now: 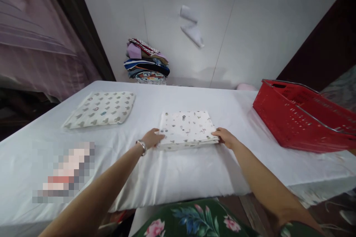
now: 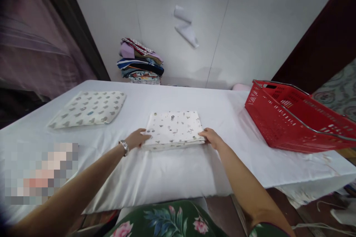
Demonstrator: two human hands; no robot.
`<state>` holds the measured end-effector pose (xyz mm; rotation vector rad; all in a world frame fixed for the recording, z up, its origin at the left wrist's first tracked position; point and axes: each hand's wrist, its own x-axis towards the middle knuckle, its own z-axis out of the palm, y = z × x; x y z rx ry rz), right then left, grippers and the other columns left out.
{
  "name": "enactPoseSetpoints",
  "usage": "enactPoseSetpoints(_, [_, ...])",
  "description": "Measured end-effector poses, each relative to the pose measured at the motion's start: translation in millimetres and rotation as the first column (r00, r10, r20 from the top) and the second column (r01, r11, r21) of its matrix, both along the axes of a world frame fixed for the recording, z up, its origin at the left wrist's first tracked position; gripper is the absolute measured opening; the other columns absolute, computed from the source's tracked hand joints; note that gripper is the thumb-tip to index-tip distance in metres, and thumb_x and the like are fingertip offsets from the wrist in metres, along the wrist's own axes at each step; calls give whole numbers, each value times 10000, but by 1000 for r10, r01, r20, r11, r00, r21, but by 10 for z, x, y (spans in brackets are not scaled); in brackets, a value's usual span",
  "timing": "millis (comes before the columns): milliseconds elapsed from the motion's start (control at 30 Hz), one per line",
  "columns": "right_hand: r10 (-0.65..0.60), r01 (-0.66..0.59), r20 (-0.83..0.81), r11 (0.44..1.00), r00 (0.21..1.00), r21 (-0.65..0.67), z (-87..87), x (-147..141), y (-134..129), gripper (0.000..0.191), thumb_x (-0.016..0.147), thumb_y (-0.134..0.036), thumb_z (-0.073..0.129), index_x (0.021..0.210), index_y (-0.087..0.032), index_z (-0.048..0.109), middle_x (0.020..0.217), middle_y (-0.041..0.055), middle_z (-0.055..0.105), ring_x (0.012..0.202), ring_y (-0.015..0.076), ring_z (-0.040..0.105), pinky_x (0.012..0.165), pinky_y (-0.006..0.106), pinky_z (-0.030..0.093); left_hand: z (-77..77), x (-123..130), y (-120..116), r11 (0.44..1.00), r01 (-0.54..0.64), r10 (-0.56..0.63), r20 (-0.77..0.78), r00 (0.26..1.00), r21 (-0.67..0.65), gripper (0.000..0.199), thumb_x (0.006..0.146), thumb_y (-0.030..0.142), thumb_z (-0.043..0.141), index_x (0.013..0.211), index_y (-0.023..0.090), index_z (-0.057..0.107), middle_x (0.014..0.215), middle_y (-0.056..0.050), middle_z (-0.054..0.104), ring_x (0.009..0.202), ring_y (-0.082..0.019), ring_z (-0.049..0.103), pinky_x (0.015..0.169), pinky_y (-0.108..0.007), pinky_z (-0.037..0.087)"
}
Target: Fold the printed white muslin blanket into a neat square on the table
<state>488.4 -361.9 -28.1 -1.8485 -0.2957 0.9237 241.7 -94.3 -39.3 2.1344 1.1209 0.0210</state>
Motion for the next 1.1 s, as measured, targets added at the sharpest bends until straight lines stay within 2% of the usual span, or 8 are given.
enactPoseSetpoints(200, [31,-32,42,999,999,7,54,-77,-223,383,614,-251,654,975,-208,532,787,5,622,665,135,574,550,227,441,135,-315,-410,989,127,-119,-93,989,81,689,732,544,481,1304,178,365,894,-63,671,846,-229,625,722,-327,460])
enactPoseSetpoints(367, [43,-44,87,999,995,4,16,-133,-215,447,638,-299,637,1060,-199,527,848,25,620,709,149,579,570,236,439,320,-82,-407,897,214,-187,-106,977,387,620,776,486,445,1295,151,395,1246,-134,529,1123,-269,497,899,-385,407])
enactPoseSetpoints(500, [95,-87,224,995,970,-46,-43,-128,-225,469,672,-315,596,1116,-188,515,793,15,614,661,140,564,539,224,410,187,183,-401,733,299,-335,-58,940,610,584,821,485,388,1305,159,400,1442,-101,301,1334,-247,224,1075,-420,200])
enactPoseSetpoints(600, [202,-142,338,971,919,-194,-37,-111,-275,498,707,-336,563,1177,-187,496,759,14,610,622,140,556,531,231,399,17,255,-395,781,338,-329,-113,937,526,610,836,532,311,1341,194,364,1475,-61,227,1361,-243,148,1084,-465,162])
enactPoseSetpoints(767, [401,-124,587,882,703,-454,148,-151,-215,547,742,-319,534,1263,-170,459,956,93,638,870,224,590,766,323,428,-94,239,-378,820,327,-304,-128,944,469,632,840,559,244,1372,225,316,1491,-26,168,1371,-239,96,1080,-500,154])
enactPoseSetpoints(933, [396,-255,837,914,377,-317,328,-345,368,604,828,-387,421,1362,-119,335,1431,128,301,1320,233,250,1057,355,224,-69,246,-376,810,344,-303,-162,939,475,636,841,559,233,1375,223,312,1494,-22,150,1374,-237,78,1082,-512,139])
enactPoseSetpoints(1033, [466,-340,841,865,276,-369,260,-355,740,680,851,-499,355,1407,-126,238,1497,89,113,1374,215,55,1092,372,115,-66,247,-366,812,338,-295,-165,941,476,648,839,571,222,1380,224,300,1494,-26,149,1373,-240,85,1075,-528,145])
enactPoseSetpoints(1100, [542,-305,792,833,283,-461,141,-276,876,714,847,-534,335,1414,-119,214,1498,94,88,1376,225,26,1093,393,67,-74,241,-362,810,343,-301,-164,939,476,652,838,577,216,1383,228,293,1494,-23,149,1373,-241,87,1072,-536,149])
